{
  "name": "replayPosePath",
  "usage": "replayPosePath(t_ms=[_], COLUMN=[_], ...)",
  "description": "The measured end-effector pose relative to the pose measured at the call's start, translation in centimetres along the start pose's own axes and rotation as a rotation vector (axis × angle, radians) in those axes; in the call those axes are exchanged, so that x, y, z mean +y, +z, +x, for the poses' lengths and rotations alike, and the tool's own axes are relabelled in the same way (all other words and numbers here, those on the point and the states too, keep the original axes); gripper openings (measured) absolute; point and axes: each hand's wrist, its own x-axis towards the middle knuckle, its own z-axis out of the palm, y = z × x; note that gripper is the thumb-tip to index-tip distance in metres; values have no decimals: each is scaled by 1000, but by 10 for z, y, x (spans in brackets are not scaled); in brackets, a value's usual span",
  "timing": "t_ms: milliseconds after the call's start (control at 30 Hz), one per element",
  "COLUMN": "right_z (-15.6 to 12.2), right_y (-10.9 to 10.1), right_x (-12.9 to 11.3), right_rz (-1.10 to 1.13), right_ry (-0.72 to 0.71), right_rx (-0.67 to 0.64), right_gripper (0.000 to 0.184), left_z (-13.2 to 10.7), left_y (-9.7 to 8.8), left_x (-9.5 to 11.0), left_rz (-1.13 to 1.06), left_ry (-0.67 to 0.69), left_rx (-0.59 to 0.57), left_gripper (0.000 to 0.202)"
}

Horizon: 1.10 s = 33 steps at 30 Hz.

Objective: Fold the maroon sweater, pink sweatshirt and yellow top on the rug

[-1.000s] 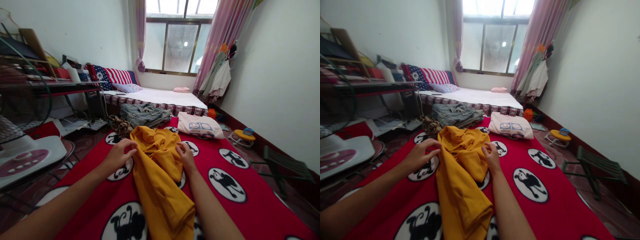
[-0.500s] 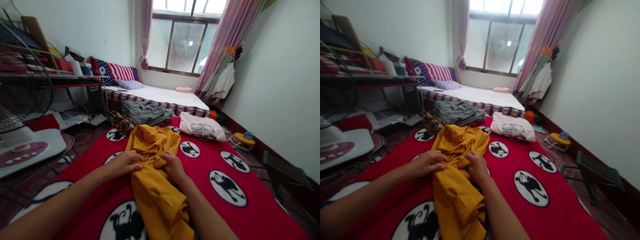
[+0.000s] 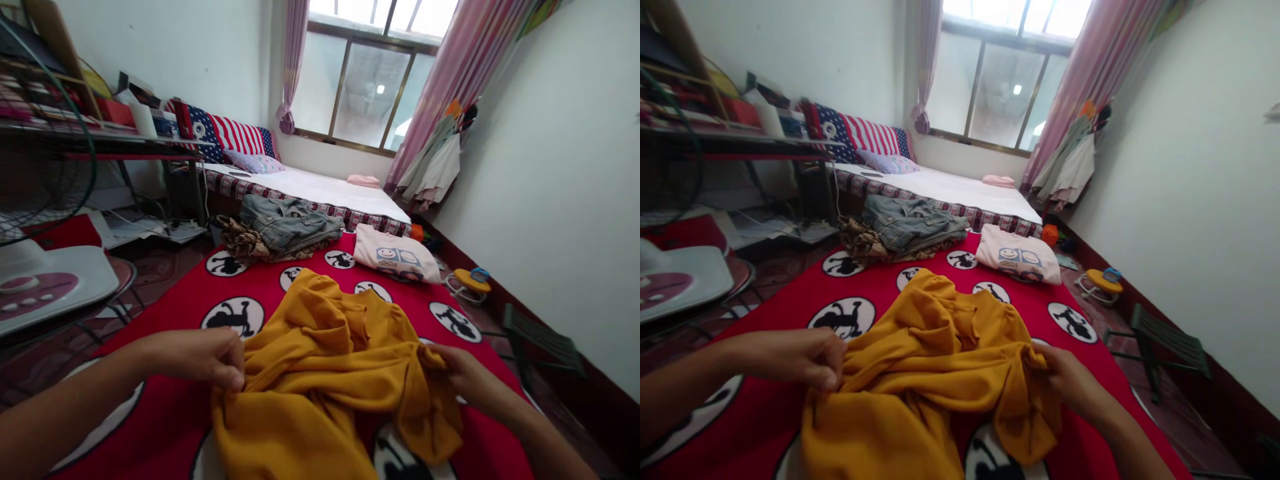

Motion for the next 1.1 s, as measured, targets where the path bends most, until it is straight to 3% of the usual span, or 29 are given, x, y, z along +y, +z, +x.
replayPosePath(t_ms=[67, 100, 167, 233, 333, 467, 567, 667, 733, 833, 933, 1000, 1100], right_z=[-8, -9, -5, 2, 9, 3, -4, -5, -2, 7, 29, 51, 83], right_y=[-8, -10, -10, 0, 32, 74, 88, 90, 84, 61, 18, -13, -42], right_x=[3, 3, -1, -4, -10, -24, -38, -49, -53, -56, -67, -76, -82], right_rz=[-5, 16, 67, 52, -124, -391, -525, -614, -632, -623, -657, -719, -808], right_ry=[36, 31, 34, 98, 134, 6, -7, -23, -55, -87, -82, -109, -215], right_rx=[-87, -36, 144, 277, 298, 138, 17, -95, -163, -259, -252, -73, 456], right_gripper=[38, 43, 50, 61, 79, 96, 91, 49, 27, 14, 12, 13, 29], left_z=[9, 15, 34, 55, 86, 116, 126, 123, 115, 96, 73, 63, 62], left_y=[-7, -11, -17, -13, 14, 55, 66, 66, 61, 38, -15, -60, -115], left_x=[-3, -1, 8, 24, 47, 59, 57, 53, 51, 46, 37, 29, 14], left_rz=[-18, -13, 23, 42, 134, 381, 428, 392, 290, 127, 64, 125, 331], left_ry=[-65, -77, -60, -14, 107, 104, 31, 95, 176, 253, 275, 221, 3], left_rx=[2, 87, 390, 560, 549, 461, 482, 480, 451, 451, 577, 784, 1206], left_gripper=[45, 45, 41, 49, 80, 97, 68, 18, 7, 8, 10, 17, 33])
